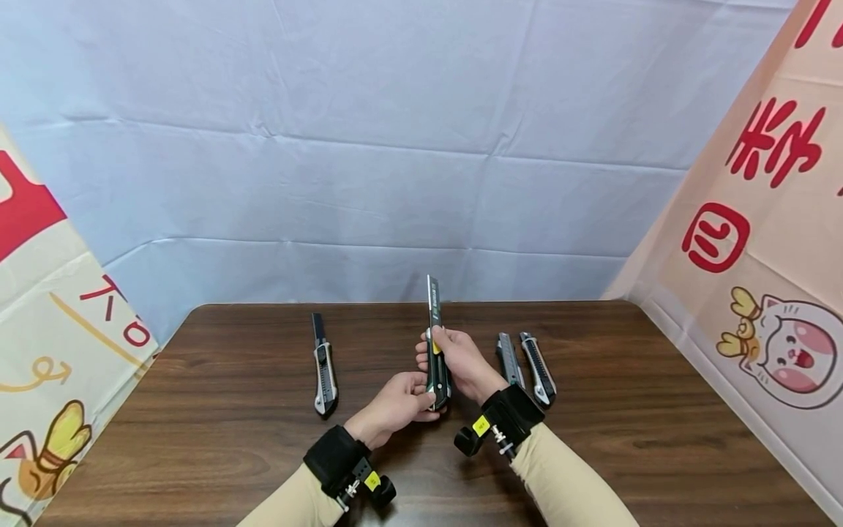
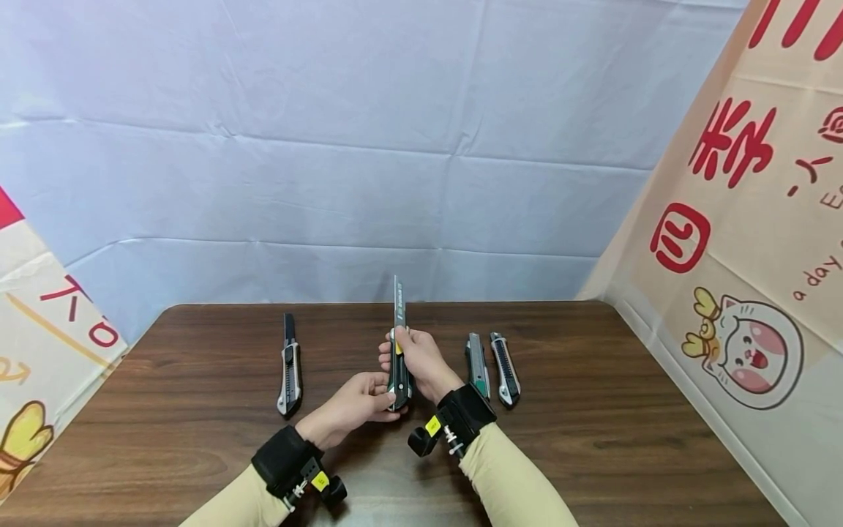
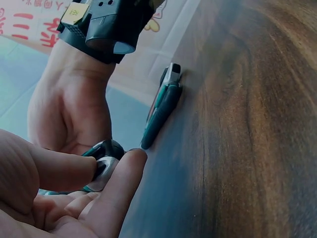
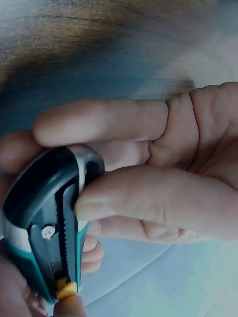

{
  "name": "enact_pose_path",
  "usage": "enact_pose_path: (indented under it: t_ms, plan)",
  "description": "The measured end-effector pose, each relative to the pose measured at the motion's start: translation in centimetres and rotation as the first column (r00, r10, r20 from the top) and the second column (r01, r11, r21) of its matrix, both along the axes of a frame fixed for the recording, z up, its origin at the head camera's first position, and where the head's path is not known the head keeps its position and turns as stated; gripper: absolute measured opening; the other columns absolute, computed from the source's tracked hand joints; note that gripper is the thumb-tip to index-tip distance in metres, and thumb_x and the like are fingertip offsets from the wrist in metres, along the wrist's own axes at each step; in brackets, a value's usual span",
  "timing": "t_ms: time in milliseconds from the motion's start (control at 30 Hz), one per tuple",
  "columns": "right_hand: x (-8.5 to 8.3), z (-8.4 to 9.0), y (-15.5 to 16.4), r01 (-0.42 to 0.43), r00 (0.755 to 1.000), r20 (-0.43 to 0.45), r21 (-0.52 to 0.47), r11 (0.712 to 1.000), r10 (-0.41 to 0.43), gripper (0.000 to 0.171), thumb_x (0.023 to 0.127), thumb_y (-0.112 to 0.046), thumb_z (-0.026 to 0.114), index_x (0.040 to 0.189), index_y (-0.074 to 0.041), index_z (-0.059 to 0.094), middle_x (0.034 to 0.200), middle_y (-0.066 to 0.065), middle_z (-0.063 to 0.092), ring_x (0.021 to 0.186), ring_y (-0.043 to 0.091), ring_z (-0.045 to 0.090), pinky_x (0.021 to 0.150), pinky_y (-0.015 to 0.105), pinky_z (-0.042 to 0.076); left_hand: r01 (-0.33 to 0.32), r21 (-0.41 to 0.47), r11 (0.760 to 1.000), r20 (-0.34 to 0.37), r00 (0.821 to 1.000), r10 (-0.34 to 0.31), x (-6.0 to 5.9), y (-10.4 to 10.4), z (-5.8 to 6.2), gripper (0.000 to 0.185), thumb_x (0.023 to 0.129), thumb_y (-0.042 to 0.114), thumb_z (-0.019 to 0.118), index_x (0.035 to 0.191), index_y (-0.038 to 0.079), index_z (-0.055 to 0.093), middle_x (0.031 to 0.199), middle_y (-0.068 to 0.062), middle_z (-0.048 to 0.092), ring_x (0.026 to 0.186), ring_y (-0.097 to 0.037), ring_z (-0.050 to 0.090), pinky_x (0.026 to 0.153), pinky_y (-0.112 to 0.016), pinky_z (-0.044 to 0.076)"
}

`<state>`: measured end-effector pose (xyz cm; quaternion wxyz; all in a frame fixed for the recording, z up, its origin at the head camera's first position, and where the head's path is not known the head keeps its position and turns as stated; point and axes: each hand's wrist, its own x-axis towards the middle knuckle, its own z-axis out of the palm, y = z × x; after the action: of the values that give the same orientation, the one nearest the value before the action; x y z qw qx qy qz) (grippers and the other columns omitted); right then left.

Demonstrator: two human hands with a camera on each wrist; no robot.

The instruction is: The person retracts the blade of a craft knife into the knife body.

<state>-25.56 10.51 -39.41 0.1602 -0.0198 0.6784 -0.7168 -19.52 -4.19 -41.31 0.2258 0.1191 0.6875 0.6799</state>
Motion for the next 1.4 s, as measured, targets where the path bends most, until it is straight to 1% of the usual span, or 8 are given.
enact_pose_path:
  t_ms: [300, 433, 567, 667, 800, 900, 967, 1400]
  plan:
    - [0.26, 0.09, -0.27, 0.039, 0.999, -0.031, 0.059, 0.997, -0.037, 0.037, 0.108, -0.027, 0.034, 0.124, 0.001, 0.053, 0.110, 0.015, 0.063, 0.092, 0.020, 0.066, 0.084, 0.033, 0.059, 0.002, -0.002, 1.000, -0.007, 1.000, -0.002, -0.04, 0.03, -0.12, 0.032, 0.101, 0.000, 0.044, 0.130, -0.012, 0.048, 0.118, -0.024, 0.063, 0.102, -0.028, 0.068, 0.088, -0.033, 0.058]
    - [0.38, 0.17, -0.32, 0.036, 0.999, -0.034, 0.064, 0.997, -0.034, 0.036, 0.108, -0.025, 0.034, 0.124, 0.000, 0.054, 0.113, 0.019, 0.062, 0.089, 0.018, 0.065, 0.086, 0.035, 0.059, -0.006, -0.008, 1.000, -0.004, 1.000, 0.006, -0.10, 0.04, -0.19, 0.031, 0.101, 0.001, 0.045, 0.129, -0.010, 0.049, 0.117, -0.023, 0.064, 0.100, -0.026, 0.068, 0.087, -0.034, 0.059]
    - [0.46, 0.11, -0.29, 0.015, 0.999, -0.049, 0.065, 0.998, -0.012, 0.035, 0.108, -0.022, 0.033, 0.126, 0.002, 0.052, 0.110, 0.016, 0.062, 0.086, 0.014, 0.063, 0.090, 0.040, 0.057, -0.006, -0.009, 1.000, -0.002, 1.000, 0.006, -0.21, 0.01, -0.29, 0.032, 0.100, 0.000, 0.045, 0.130, -0.009, 0.049, 0.117, -0.024, 0.064, 0.099, -0.024, 0.069, 0.086, -0.033, 0.059]
    - [0.63, 0.14, -0.15, -0.011, 0.997, -0.069, 0.060, 0.998, 0.015, 0.037, 0.108, -0.023, 0.033, 0.128, 0.004, 0.049, 0.107, 0.012, 0.062, 0.088, 0.015, 0.063, 0.091, 0.039, 0.057, -0.006, -0.007, 1.000, -0.001, 1.000, 0.006, -0.30, 0.01, -0.36, 0.032, 0.100, 0.000, 0.045, 0.131, -0.009, 0.049, 0.117, -0.024, 0.065, 0.098, -0.023, 0.069, 0.085, -0.031, 0.059]
    - [0.69, 0.10, -0.06, -0.029, 0.996, -0.077, 0.067, 0.997, 0.034, 0.038, 0.108, -0.022, 0.033, 0.130, 0.005, 0.047, 0.116, 0.020, 0.060, 0.091, 0.016, 0.064, 0.093, 0.040, 0.056, -0.011, -0.012, 1.000, 0.000, 1.000, 0.011, -0.36, 0.02, -0.40, 0.032, 0.100, 0.000, 0.045, 0.131, -0.010, 0.049, 0.117, -0.024, 0.065, 0.098, -0.022, 0.069, 0.084, -0.031, 0.059]
    - [0.50, 0.01, -0.12, -0.021, 0.998, -0.059, 0.074, 0.997, 0.025, 0.037, 0.108, -0.021, 0.033, 0.133, 0.003, 0.046, 0.124, 0.025, 0.056, 0.093, 0.018, 0.063, 0.096, 0.043, 0.054, -0.013, -0.017, 1.000, -0.001, 1.000, 0.013, -0.38, 0.02, -0.39, 0.032, 0.100, 0.000, 0.045, 0.131, -0.010, 0.049, 0.117, -0.024, 0.065, 0.098, -0.023, 0.069, 0.084, -0.031, 0.059]
    - [0.38, -0.09, -0.15, -0.014, 0.998, -0.056, 0.076, 0.997, 0.019, 0.037, 0.108, -0.021, 0.032, 0.134, 0.003, 0.046, 0.125, 0.026, 0.055, 0.094, 0.019, 0.063, 0.097, 0.045, 0.053, -0.015, -0.018, 1.000, -0.001, 1.000, 0.015, -0.39, 0.01, -0.39, 0.033, 0.100, 0.000, 0.045, 0.131, -0.010, 0.049, 0.117, -0.024, 0.065, 0.098, -0.023, 0.069, 0.084, -0.031, 0.059]
    - [0.25, -0.17, -0.16, -0.023, 0.998, -0.057, 0.054, 0.998, 0.026, 0.035, 0.108, -0.017, 0.033, 0.136, 0.002, 0.044, 0.120, 0.020, 0.058, 0.090, 0.016, 0.061, 0.094, 0.042, 0.055, -0.017, -0.025, 1.000, 0.007, 1.000, 0.017, -0.46, -0.12, -0.41, 0.033, 0.100, 0.001, 0.045, 0.132, -0.009, 0.049, 0.118, -0.023, 0.065, 0.098, -0.022, 0.069, 0.084, -0.031, 0.059]
